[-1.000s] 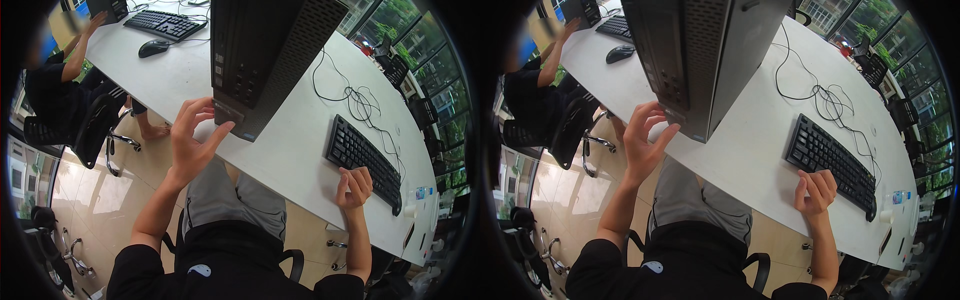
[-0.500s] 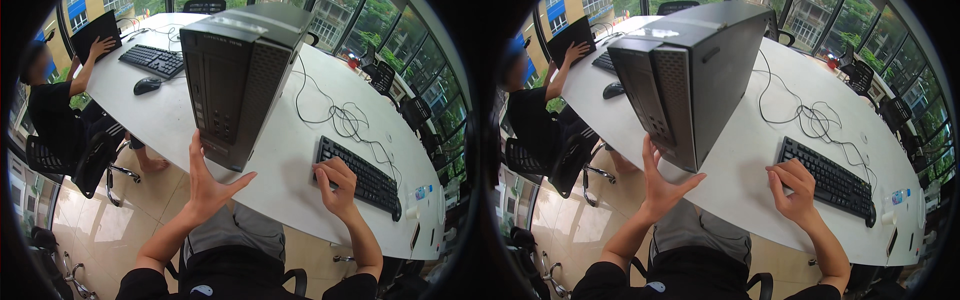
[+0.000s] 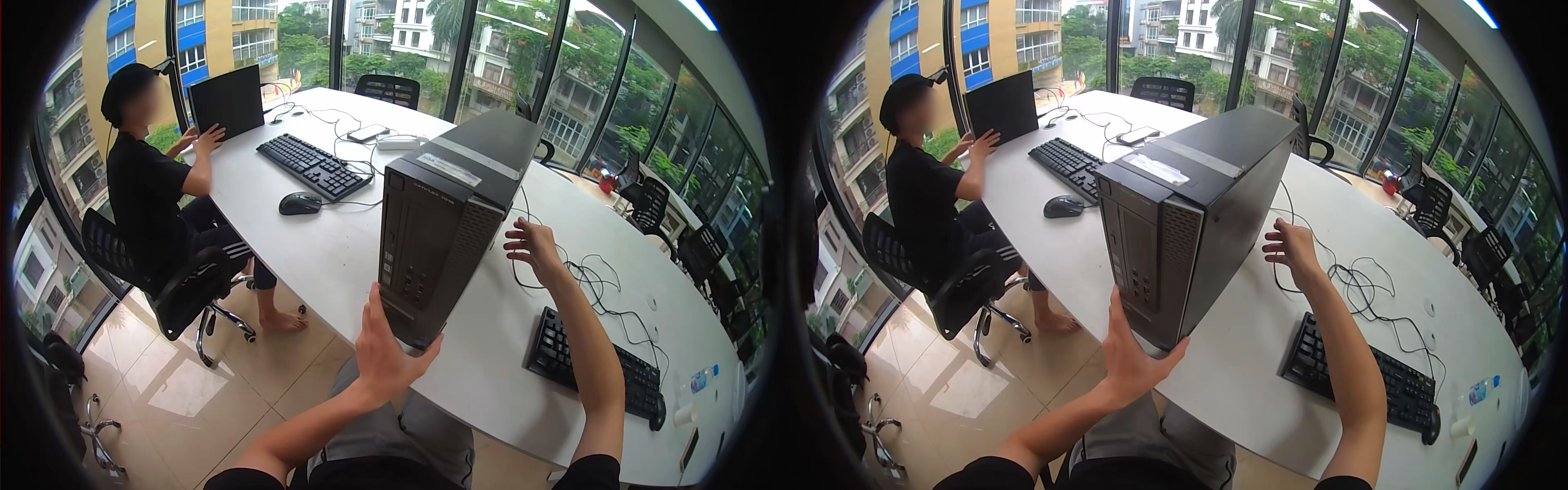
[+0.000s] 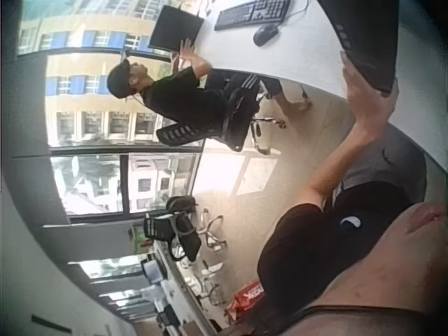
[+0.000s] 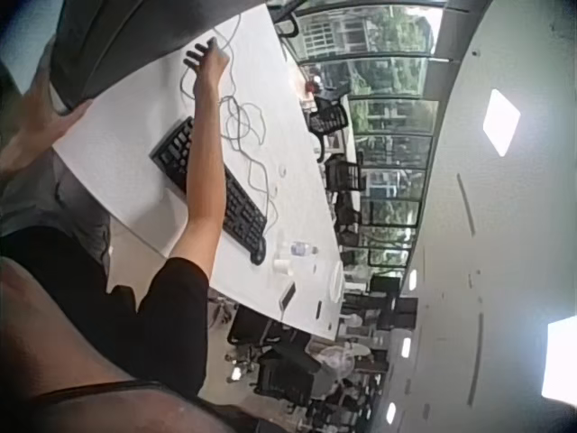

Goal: Connecting and installing a Lexar SSD and an HDD into a desktop computer chassis.

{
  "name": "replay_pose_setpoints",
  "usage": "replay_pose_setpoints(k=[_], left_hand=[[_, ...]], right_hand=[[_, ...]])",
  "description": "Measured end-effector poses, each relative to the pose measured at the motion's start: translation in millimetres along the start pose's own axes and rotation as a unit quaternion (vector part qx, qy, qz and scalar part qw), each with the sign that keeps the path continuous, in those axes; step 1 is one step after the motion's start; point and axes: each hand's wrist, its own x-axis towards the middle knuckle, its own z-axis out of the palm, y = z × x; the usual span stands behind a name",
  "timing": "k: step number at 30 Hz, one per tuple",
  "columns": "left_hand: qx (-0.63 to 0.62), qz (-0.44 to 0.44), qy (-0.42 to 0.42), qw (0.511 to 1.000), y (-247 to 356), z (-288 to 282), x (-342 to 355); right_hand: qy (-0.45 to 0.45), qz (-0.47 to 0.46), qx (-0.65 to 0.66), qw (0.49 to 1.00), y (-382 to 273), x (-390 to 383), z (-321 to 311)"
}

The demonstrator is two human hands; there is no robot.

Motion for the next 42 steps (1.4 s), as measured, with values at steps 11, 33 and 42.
replay_pose_setpoints(k=[11,33,42], left_hand=[[0.012,0.001,0.005,1.000,0,1,1],[-0.042,-0.019,-0.010,0.999,-6,8,-2],[-0.025,-0.036,-0.015,0.999,-5,7,-4]], right_hand=[[-0.091,0.102,0.059,0.989,19,84,7],[0.038,0.064,0.012,0.997,28,122,10],[-0.074,0.023,-0.103,0.992,29,127,10]])
